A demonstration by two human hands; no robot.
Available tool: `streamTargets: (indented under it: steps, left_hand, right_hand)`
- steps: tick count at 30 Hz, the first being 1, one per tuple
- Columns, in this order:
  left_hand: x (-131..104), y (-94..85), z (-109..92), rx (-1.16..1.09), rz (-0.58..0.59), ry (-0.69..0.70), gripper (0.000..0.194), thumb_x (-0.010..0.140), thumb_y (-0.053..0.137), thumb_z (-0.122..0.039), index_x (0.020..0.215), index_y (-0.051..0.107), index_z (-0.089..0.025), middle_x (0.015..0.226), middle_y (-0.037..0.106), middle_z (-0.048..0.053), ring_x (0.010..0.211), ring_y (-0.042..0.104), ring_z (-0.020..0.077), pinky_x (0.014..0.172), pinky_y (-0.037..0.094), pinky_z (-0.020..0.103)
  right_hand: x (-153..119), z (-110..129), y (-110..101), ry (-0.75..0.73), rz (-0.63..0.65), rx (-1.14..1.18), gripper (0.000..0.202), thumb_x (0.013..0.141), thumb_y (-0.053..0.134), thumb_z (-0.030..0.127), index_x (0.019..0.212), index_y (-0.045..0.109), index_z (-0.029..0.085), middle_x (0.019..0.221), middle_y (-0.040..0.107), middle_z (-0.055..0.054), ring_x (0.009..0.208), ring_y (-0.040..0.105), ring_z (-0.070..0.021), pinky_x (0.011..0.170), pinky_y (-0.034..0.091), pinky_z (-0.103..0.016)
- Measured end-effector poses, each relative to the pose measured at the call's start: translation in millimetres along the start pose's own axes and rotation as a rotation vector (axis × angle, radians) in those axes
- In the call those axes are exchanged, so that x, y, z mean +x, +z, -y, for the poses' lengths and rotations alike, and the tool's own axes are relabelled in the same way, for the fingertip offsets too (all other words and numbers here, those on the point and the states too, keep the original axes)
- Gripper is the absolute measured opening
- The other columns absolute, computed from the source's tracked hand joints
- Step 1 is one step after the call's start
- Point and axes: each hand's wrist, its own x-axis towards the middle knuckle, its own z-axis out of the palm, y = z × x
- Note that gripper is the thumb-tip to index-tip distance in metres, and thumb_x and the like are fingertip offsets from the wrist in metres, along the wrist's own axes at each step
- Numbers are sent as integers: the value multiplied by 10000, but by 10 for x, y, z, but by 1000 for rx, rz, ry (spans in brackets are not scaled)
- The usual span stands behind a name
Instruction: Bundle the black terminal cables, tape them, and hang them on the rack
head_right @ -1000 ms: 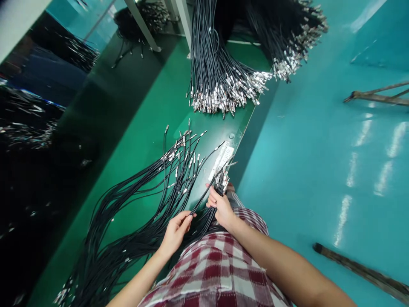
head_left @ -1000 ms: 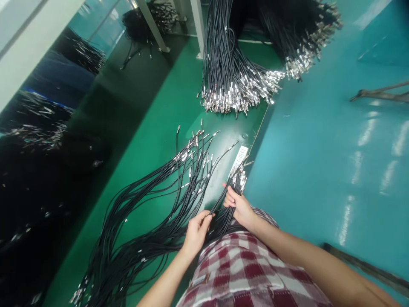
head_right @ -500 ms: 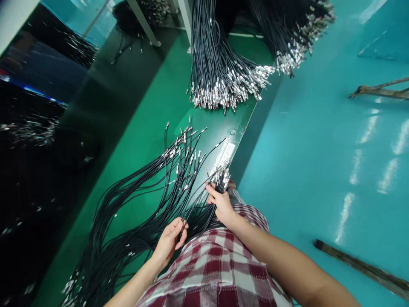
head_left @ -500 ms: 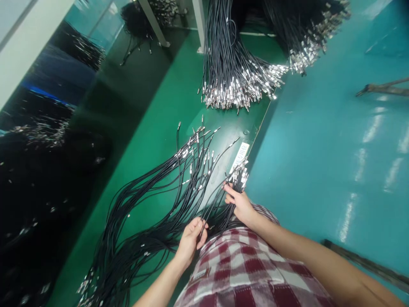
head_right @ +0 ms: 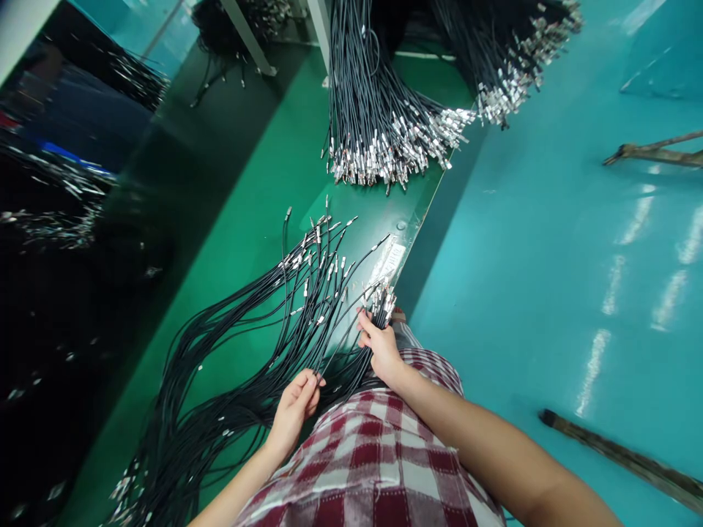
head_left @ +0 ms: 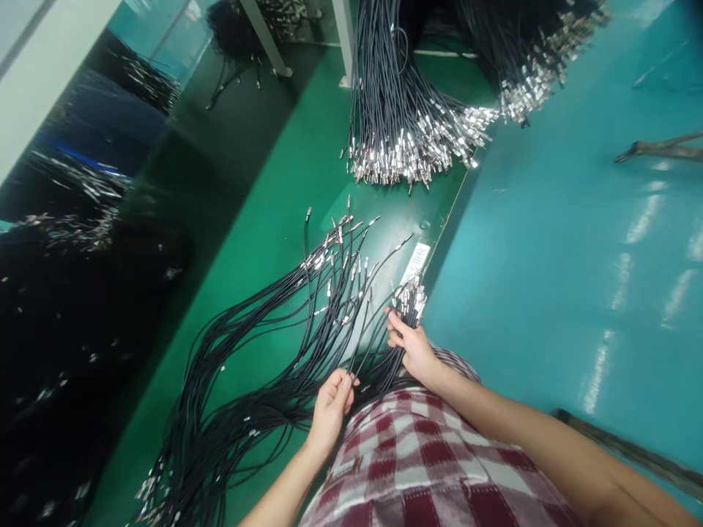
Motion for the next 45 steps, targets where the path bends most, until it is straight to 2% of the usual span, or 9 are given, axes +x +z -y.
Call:
streamTargets:
  steps: [5,9,12,15,19,25,31,41,45]
  left_hand:
    - [-36,-17,53,422,126,133,425,937,444,-548,712,441,-188,591,379,-54,561,333,92,540,276,231]
    - [73,-13,-132,635,275,137,376,935,424,-426,643,422,-188,600,468,-27,605,424,115,606,332,253]
    - [272,61,-400,560,358,68,299,822,555,-399,630,471,-184,587,523,-19,597,488,125,611,379,254]
    - [524,224,-630,202,378,-117,344,771,567,-509,744,563,-166,637,623,23,567,570,148,609,455,280]
    - [745,443,-673,-8,251,-290,530,725,592,-674,733,569,-144,558,615,39,442,565,141,502,464,272]
    - [646,574,-566,-94,-148,125,454,744,674,-599,795,519,-176,652,566,-46,501,519,61,482,421,168]
    - [671,675,-592,0,-28,285,357,772,702,-477,838,522,-176,769,604,-5,689,593,114,666,492,232]
    - [494,496,-398,187,-56,211,397,925,436,-571,836,498,-190,531,338,-91,442,303,75,448,265,198]
    - [316,413,-320,353,-96,249,340,970,362,-496,813,459,-210,559,343,-70,471,341,98,481,278,218]
  right_hand:
    - [-17,34,21,30,41,17,423,503,905,448,754,719,163,617,520,37,448,236,-35,412,279,-232]
    - [-31,61,9,52,102,2,387,549,870,457,765,736,166,595,506,39,435,224,-34,422,299,-239]
    - [-38,68,-9,67,168,16,377,556,863,449,757,732,159,599,516,39,423,209,-23,427,311,-235]
    - [-39,62,-23,89,214,8,393,566,862,468,773,727,163,497,418,73,416,250,-45,438,350,-238]
    - [-27,51,-25,78,248,-23,435,591,844,529,806,715,174,424,296,97,431,321,-95,428,366,-250]
    - [-19,41,21,-14,188,-15,383,568,875,445,713,674,154,558,441,67,424,236,-30,408,278,-220]
    - [-28,34,72,-26,110,-14,382,508,890,409,656,631,169,602,518,34,461,330,-53,413,277,-218]
    - [-41,62,33,10,116,15,448,598,858,525,811,698,165,647,486,51,434,275,-28,412,295,-219]
    - [-29,80,-8,85,188,49,491,651,795,608,875,724,177,665,462,56,435,204,-23,417,298,-218]
